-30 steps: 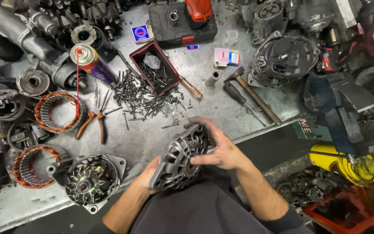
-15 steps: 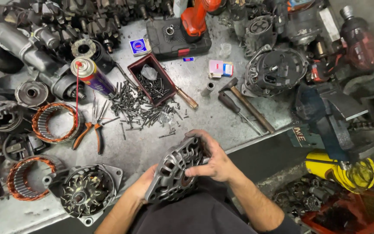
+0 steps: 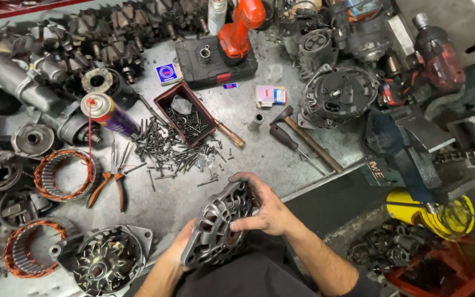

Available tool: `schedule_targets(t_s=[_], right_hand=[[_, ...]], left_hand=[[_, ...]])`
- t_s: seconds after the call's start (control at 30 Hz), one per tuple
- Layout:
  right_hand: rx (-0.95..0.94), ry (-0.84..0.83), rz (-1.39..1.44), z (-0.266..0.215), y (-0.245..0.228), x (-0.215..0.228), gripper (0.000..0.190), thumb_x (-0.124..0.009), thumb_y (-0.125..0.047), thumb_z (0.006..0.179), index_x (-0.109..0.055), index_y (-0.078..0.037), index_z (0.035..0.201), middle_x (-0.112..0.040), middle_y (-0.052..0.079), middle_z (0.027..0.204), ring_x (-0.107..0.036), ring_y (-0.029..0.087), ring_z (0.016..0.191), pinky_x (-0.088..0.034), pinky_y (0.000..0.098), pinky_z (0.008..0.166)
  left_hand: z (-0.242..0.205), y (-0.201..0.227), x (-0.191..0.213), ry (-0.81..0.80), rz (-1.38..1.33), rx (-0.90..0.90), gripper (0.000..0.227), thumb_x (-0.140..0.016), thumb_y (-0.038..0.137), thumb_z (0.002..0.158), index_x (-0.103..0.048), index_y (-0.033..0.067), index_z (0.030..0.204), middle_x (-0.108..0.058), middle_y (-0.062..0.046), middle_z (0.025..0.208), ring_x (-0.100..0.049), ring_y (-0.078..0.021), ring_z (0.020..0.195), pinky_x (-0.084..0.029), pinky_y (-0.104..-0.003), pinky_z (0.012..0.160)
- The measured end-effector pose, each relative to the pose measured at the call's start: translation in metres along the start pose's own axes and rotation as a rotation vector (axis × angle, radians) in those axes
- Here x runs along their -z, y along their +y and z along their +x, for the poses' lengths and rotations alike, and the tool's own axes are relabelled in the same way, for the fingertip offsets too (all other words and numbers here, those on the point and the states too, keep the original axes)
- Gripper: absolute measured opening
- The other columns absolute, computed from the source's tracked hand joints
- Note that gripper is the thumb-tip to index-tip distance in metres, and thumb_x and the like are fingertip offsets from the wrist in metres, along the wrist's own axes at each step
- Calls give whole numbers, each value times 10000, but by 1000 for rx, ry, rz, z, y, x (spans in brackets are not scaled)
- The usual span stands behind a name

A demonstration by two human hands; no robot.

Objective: The person wipes a metal component with a cloth, then places it into an alternator housing. They insert several screws by hand and use a cordless drill to tighten them. The person continues to insert and tighten additional screws into the alternator housing using both the drill and a manual screwdriver.

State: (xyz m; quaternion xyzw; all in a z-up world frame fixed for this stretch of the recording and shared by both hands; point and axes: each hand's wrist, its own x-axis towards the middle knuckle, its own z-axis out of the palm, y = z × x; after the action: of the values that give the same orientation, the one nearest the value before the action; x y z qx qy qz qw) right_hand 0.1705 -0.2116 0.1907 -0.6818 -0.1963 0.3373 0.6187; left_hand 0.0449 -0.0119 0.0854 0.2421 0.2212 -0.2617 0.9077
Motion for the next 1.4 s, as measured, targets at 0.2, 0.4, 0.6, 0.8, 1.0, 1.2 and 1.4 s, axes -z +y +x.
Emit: schedule_targets(t_s=[0.2, 0.4, 0.6, 0.8, 1.0, 1.2, 1.4], right_hand=[[-37, 61, 66, -10, 0, 4, 920, -950, -181, 635, -490, -38, 1419, -632, 66, 1209, -605, 179, 1166, -486, 346, 1050], [-9, 64, 29, -13, -3, 3, 925, -954, -192, 642, -490, -40, 1427, -634, 64, 1199, -604, 182, 1149, -492, 336, 1031], [137, 144, 57, 64, -4, 70, 674, -855, -301, 791, -549, -62, 1343, -652, 4, 1200, -631, 142, 1119, -539, 320, 913], [232, 510, -394, 153, -10, 106, 358, -764, -254, 926, -675, -6, 1169, -749, 48, 1010, -716, 131, 916, -584, 311, 805], [268, 177, -696, 196, -2, 45, 301, -803, -261, 902, -738, -56, 1114, -787, 97, 1031, -764, 211, 919, -582, 332, 822], [689, 154, -1138, 256, 90, 31, 202, -686, -134, 808, -762, -83, 988, -720, 128, 977, -690, 390, 865, -549, 458, 787], [480, -240, -1351, 281, 101, 14, 68, -639, -132, 780, -705, -124, 797, -653, 88, 858, -694, 336, 768, -561, 466, 681]], left_hand=[[13, -5, 17, -166, 67, -1, 408, -772, 126, 855, -656, -21, 1217, -753, -150, 1062, -760, -217, 888, -637, -363, 796], [22, -16, 41, -116, 89, 0, 399, -796, 112, 871, -657, -54, 1207, -733, -194, 1082, -747, -253, 896, -640, -386, 786], [28, -100, 145, 74, 204, -173, 530, -798, 70, 756, -597, 66, 1247, -721, -187, 1175, -753, -258, 996, -663, -406, 838], [-2, -180, 205, 96, 77, -282, 546, -796, 73, 755, -593, 66, 1262, -712, -186, 1187, -748, -267, 1007, -659, -418, 844], [-52, -236, 188, 198, -94, -407, 562, -793, 75, 753, -589, 66, 1276, -702, -184, 1198, -742, -277, 1018, -654, -429, 849], [-65, -212, 144, 231, -208, -477, 578, -790, 78, 752, -584, 65, 1291, -692, -183, 1210, -737, -286, 1030, -649, -441, 855], [-81, -149, 75, 273, -305, -490, 594, -788, 81, 750, -580, 65, 1306, -683, -182, 1222, -731, -296, 1041, -645, -453, 860]])
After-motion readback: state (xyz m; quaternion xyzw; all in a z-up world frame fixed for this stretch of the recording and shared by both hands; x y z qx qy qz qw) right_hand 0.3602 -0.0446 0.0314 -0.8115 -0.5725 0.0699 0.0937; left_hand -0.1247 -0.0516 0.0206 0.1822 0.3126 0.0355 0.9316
